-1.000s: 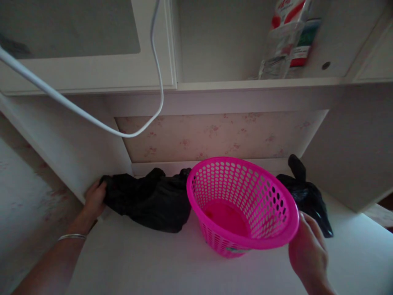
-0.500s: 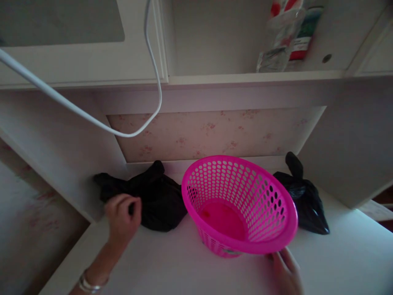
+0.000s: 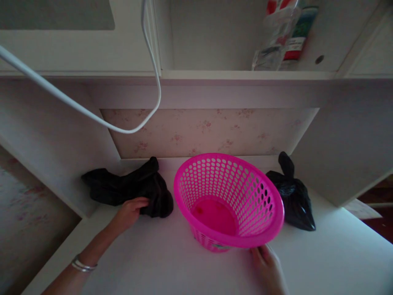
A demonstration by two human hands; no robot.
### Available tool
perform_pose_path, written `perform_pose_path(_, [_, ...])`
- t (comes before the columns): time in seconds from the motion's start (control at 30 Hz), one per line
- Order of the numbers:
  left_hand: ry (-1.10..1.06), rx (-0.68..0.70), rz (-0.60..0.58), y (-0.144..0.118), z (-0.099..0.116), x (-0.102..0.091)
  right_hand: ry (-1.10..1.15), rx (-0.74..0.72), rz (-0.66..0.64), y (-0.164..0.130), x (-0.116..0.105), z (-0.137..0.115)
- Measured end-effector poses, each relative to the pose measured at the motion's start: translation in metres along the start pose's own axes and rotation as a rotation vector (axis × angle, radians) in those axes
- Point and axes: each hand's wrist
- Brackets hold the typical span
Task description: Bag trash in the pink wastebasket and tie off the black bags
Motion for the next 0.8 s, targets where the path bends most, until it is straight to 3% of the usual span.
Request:
perform_pose_path(0.1, [-0.079,-0.041,-0.360,-0.007,0.012,-0.050,-0.038,-0.019,-0.033,-0.002,0.001,-0.001])
perform_pose_path(0.17, [-0.092,-0.119,-0.536,-0.015,0.022,-0.080,-0.070,-0.029,-0.051,-0.002,0.002,0.005])
perform_pose_path(0.27, [-0.119,-0.309,-0.564,-0.020,0.030,-0.103,-0.169,-0.037,-0.097,-0.002,0.004,0.020])
perform_pose_path(0.37, [0.029,-0.262,-0.321,-0.014,0.023,-0.088,-0.295,-0.038,-0.161,0.001,0.004,0.032])
perform_pose_path(0.5, [0.281,-0.120,0.007,-0.002,0.000,-0.038,-0.346,-0.067,-0.164,0.001,0.003,0.029])
perform_pose_path(0.63, [0.301,-0.013,0.122,0.015,-0.018,-0.002,-0.285,-0.093,-0.156,-0.002,0.003,0.017])
perform_pose_path(0.8, [0.328,0.063,0.125,0.040,-0.031,0.015,-0.275,-0.091,-0.157,-0.001,0.006,0.013])
Point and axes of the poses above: each hand's wrist, its own y-axis towards the middle knuckle, its own x-axis out of the palm, z = x × y, and after that the axes turned 14 degrees about z, right-handed
